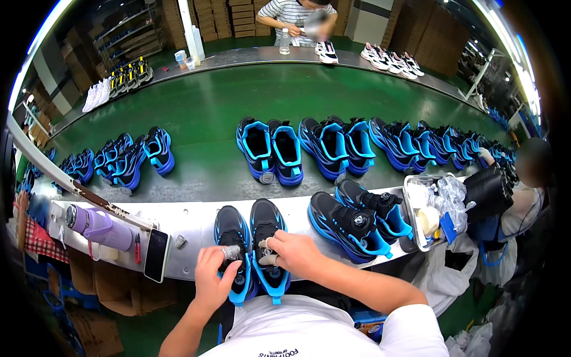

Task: The person cleans the surfaces of blue and black shoes on a conveyor belt using a small white sponge, handling the shoes one by one and placing them back on the belt.

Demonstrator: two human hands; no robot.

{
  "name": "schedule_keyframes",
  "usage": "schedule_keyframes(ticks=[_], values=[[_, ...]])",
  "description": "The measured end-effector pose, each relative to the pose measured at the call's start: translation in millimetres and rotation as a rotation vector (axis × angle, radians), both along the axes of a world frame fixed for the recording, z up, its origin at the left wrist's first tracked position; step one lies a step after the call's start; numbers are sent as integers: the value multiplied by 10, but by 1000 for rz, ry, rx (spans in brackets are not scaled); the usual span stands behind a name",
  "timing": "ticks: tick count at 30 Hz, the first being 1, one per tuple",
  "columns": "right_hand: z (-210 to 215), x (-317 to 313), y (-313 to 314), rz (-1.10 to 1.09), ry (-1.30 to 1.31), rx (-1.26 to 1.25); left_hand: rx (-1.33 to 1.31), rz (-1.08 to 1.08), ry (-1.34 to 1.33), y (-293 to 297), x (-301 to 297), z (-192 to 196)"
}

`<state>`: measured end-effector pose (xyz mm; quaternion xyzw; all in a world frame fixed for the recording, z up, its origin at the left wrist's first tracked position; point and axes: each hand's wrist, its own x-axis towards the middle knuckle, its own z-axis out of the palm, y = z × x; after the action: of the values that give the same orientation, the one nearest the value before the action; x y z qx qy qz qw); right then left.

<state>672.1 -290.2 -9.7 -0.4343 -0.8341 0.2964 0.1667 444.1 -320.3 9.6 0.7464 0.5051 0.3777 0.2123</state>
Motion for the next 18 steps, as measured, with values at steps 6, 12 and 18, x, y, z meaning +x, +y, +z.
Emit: schedule_keyframes(ticks=[6,12,18], values=[[5,159,264,183,94,-115,-1045,-171,-623,-473,251,-68],[-35,59,105,-63,147,-249,-1367,12,-1044,-415,405,-170],[-385,26,499,-82,351,-506,-1320,104,-1132,-244,697,-330]])
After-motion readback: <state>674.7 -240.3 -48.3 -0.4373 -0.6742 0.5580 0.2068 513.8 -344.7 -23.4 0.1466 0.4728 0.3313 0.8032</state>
